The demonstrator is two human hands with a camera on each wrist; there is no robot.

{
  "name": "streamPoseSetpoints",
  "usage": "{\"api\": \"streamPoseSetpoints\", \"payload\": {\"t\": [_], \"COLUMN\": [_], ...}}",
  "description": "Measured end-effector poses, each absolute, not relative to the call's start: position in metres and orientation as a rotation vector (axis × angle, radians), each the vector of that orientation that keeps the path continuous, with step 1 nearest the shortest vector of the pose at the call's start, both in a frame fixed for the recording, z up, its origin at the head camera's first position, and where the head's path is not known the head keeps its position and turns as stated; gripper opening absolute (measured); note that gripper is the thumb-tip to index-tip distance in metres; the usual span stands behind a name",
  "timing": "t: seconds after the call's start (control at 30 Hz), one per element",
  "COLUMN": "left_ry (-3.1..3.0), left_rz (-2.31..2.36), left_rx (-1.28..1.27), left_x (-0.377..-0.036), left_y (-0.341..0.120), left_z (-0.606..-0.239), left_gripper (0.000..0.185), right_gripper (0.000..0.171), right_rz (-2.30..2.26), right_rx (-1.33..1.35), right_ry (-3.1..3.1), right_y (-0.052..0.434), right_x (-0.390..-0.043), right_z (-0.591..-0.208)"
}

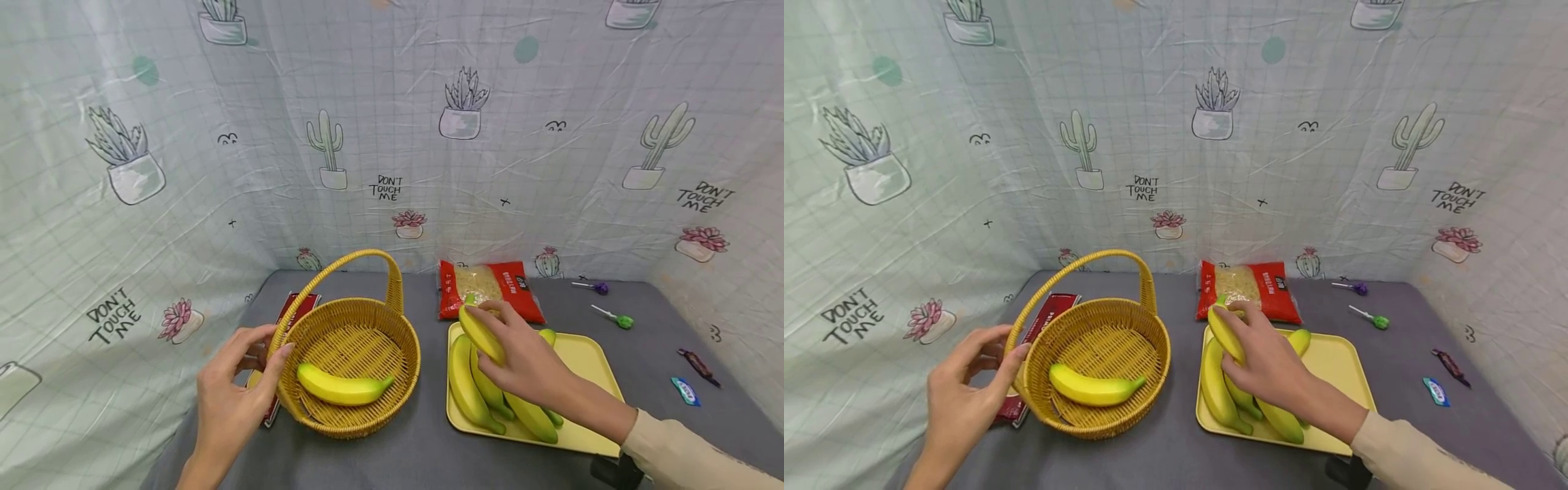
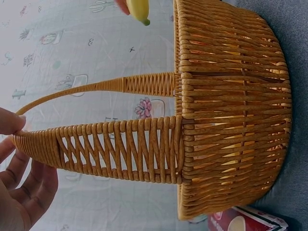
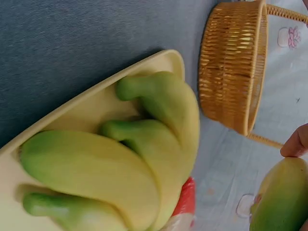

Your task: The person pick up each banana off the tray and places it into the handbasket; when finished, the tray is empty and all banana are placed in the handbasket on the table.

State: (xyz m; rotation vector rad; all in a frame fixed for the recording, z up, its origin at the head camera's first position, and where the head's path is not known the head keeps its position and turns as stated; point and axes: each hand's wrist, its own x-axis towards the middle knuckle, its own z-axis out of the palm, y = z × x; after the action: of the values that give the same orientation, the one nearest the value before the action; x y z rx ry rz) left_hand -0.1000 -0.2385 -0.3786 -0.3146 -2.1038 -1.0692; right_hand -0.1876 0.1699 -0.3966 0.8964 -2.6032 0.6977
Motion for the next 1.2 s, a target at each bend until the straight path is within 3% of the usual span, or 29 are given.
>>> {"api": "streamPoseSetpoints", "payload": {"t": [1.2], "left_ry": [-2.097], "left_rz": [-1.089], "left_rx": [-0.312], "left_x": [-0.099], "left_y": [-0.236], "left_z": [-0.378], "left_gripper": [0.039], "right_gripper": [0.065], "right_rz": [0.733], "right_rx": [1.302], "right_ry": [-2.619], "right_y": [0.094], "right_x": [-0.188], "right_z": [-0.366]}}
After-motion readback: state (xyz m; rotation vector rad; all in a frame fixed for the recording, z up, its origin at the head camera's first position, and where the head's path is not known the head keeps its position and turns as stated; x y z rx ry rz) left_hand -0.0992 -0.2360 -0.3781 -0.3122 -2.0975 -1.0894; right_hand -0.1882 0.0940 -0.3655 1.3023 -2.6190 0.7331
